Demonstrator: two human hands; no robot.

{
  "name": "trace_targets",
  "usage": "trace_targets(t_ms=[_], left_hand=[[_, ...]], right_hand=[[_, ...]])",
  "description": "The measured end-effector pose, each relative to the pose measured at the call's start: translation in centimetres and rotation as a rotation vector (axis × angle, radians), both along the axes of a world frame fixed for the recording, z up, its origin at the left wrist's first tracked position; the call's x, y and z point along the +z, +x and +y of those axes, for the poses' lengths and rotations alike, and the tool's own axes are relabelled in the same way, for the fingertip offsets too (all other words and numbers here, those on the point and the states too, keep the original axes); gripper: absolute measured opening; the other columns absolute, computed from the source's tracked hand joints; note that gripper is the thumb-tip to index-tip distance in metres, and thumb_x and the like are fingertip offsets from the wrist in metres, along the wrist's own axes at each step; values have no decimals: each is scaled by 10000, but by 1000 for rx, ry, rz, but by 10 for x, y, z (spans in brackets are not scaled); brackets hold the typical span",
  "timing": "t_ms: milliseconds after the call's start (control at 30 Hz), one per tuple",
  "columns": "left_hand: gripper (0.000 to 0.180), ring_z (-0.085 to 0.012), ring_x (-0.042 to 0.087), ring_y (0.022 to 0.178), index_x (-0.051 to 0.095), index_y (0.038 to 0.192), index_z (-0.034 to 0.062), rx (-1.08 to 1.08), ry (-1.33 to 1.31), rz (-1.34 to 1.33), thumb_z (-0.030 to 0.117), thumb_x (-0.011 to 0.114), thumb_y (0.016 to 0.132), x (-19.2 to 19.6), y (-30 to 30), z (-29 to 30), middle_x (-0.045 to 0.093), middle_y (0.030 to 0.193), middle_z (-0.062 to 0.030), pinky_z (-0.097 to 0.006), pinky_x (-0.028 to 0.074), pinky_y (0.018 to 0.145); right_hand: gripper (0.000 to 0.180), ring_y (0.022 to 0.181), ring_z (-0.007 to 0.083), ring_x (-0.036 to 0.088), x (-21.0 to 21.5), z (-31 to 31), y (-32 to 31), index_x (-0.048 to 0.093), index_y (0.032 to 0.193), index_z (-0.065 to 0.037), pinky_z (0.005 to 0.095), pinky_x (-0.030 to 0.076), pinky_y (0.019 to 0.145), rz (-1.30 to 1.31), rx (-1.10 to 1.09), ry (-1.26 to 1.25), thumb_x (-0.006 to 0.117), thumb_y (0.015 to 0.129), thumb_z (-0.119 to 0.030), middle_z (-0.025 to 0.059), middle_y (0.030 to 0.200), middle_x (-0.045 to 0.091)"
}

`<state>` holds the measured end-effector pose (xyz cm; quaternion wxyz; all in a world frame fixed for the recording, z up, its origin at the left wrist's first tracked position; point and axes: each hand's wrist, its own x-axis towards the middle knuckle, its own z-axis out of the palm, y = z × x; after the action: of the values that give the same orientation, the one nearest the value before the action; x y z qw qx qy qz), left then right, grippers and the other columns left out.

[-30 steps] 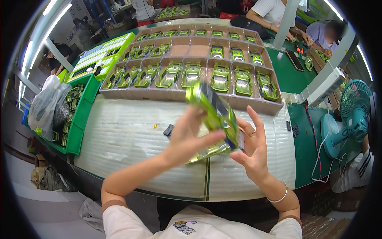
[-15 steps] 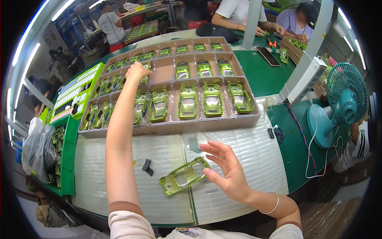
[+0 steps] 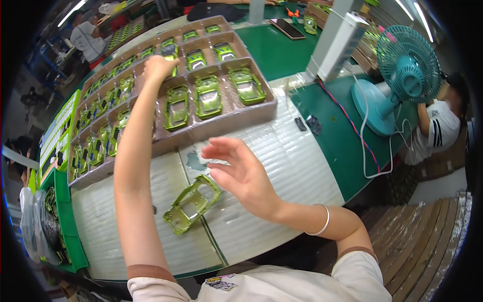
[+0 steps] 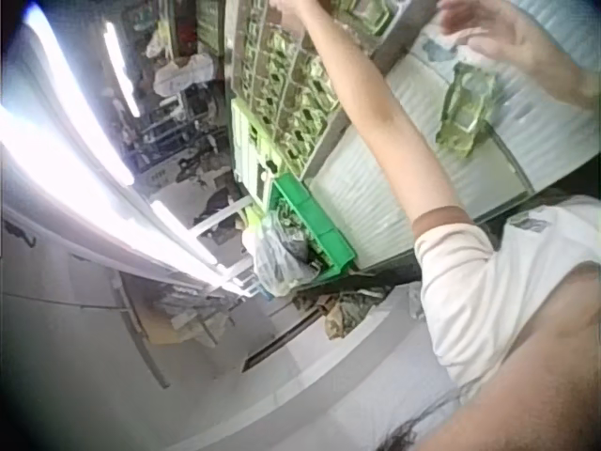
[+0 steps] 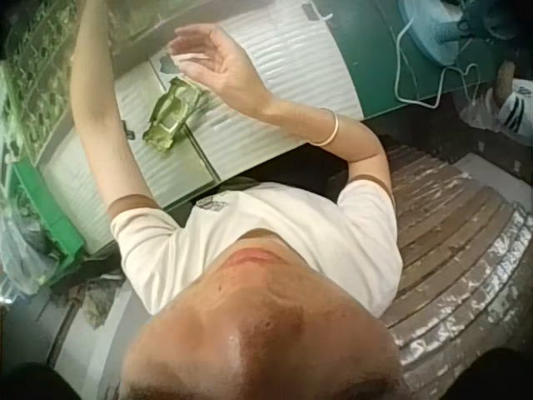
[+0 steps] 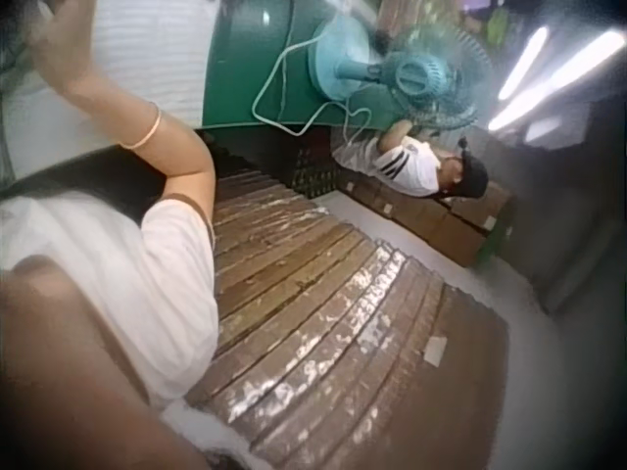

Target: The person assembles green toy car bodies by hand at a factory workstation. They pick up a car body, insert a black plastic component into the interior, and place the finished unit into a cardboard tray. The person repeats this process for multiple units throughout the clip.

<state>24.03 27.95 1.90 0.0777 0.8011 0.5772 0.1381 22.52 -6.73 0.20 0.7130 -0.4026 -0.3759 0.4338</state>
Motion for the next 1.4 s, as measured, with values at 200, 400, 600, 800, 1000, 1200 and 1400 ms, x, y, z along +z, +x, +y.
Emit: trace_targets(t_ms=[200,400,600,800,1000,1200,1400], left_hand=[[533,-328,590,787,425,976,3,-457,482,-527,299,746,670,30,-12,-114,587,860,-181,-411,464,682],[419,-222,557,854,431,1008,64,-1007,898,-392,85,649,652,16,-65,-229,560,953,-78,-304,429,711],[644,-310,400,1182,398,1148,64,-1133,304,-481,-32,661,568,40,-84,-259,398,1331,-127,-375,332,966],[85,-228,550,824,627,745,80,-1287,613,-253,48,616,667,53,7,-286,596,813,-36,-338,427,741],[62,-226,649,741,653,726,85,-1323,397,557,87,590,725,0,102,-307,654,755,-75,-316,492,558],[81,-247,647,732,647,723,82,-1444,431,488,78,567,730,-2,83,-307,649,726,-74,-353,500,571],[86,-307,572,709,537,757,21,-1393,154,-583,69,598,723,53,8,-295,568,721,-106,-408,472,661]], right_hand=[[669,1165,237,432,2,2,22,250,1314,-10,354,354,984,240,-86,-15,625,822,-266,158,1275,397],[479,1047,160,494,13,0,21,402,1218,-56,332,384,924,301,39,40,570,862,-329,61,1141,504],[378,971,106,526,8,9,32,442,1159,-59,290,421,848,337,-63,83,549,882,-293,22,1063,534],[349,1047,182,522,-35,28,42,417,1212,-92,343,416,925,480,-15,91,452,923,-284,64,1127,536],[295,781,126,597,-29,29,34,557,1062,-45,273,503,685,530,166,-140,572,862,-261,68,940,615],[296,758,99,573,-29,22,33,562,1035,-9,252,480,672,320,190,-98,585,859,-246,35,897,605],[425,1061,126,480,-44,14,34,437,1187,-13,312,386,918,307,124,132,614,832,-166,46,1129,507]])
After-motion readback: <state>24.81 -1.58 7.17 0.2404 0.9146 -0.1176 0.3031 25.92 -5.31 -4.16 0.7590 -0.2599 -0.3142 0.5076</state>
